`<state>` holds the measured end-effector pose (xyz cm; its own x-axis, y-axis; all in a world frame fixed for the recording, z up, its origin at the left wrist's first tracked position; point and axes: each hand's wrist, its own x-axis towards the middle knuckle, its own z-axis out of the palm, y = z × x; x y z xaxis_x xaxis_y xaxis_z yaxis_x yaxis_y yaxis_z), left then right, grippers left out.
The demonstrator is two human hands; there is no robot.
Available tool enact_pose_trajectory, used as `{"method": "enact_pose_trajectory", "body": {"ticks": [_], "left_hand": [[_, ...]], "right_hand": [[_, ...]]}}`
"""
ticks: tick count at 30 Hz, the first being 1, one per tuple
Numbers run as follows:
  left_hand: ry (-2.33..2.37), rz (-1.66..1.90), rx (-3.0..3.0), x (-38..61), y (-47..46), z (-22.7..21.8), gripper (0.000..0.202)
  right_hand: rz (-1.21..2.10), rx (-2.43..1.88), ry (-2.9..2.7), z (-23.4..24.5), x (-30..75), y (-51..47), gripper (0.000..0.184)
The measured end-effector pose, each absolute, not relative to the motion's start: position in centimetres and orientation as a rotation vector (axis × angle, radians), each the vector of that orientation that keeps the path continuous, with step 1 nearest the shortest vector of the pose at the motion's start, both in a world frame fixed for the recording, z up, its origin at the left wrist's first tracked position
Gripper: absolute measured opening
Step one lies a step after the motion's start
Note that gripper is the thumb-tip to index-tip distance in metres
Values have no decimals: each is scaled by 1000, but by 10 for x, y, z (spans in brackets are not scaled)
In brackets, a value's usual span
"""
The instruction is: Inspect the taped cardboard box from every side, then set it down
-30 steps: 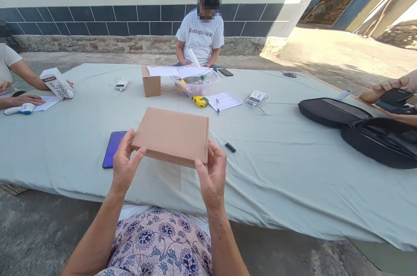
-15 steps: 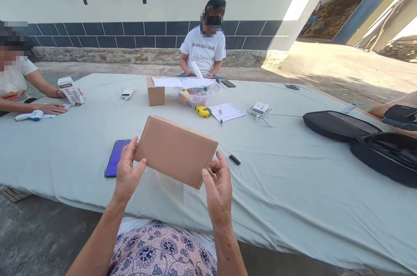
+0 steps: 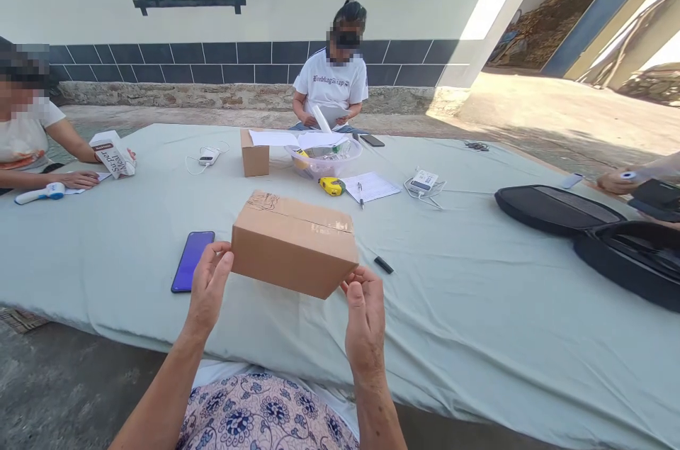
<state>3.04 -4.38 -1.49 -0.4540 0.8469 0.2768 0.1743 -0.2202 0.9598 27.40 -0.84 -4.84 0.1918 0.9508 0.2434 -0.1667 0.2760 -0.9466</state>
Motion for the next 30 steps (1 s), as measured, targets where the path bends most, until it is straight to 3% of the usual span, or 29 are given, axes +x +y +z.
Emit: {"method": "enact_pose_trajectory", "body": {"ticks": [5,9,14,19,30], "left_hand": [[1611,1726,1259,28,-43,-16,53],[1657,1672,1246,26,-41,-20,57],[1651,1694,1226,29,-39,-22,42],[1602,1758,1204,32,-39,-20,26],[1565,1696,1138,32,-39,-22,19]], "right_hand": [[1047,-980,-1040,-54,274,-7,60],[986,-1109,-1075,-54,273,-6,48],[974,-1100,-1090,-49,271,-9,34],[1011,-1039,-1113,-41,261,-15,56],[1018,-1056,-1133,-40,261,-17,45]]}}
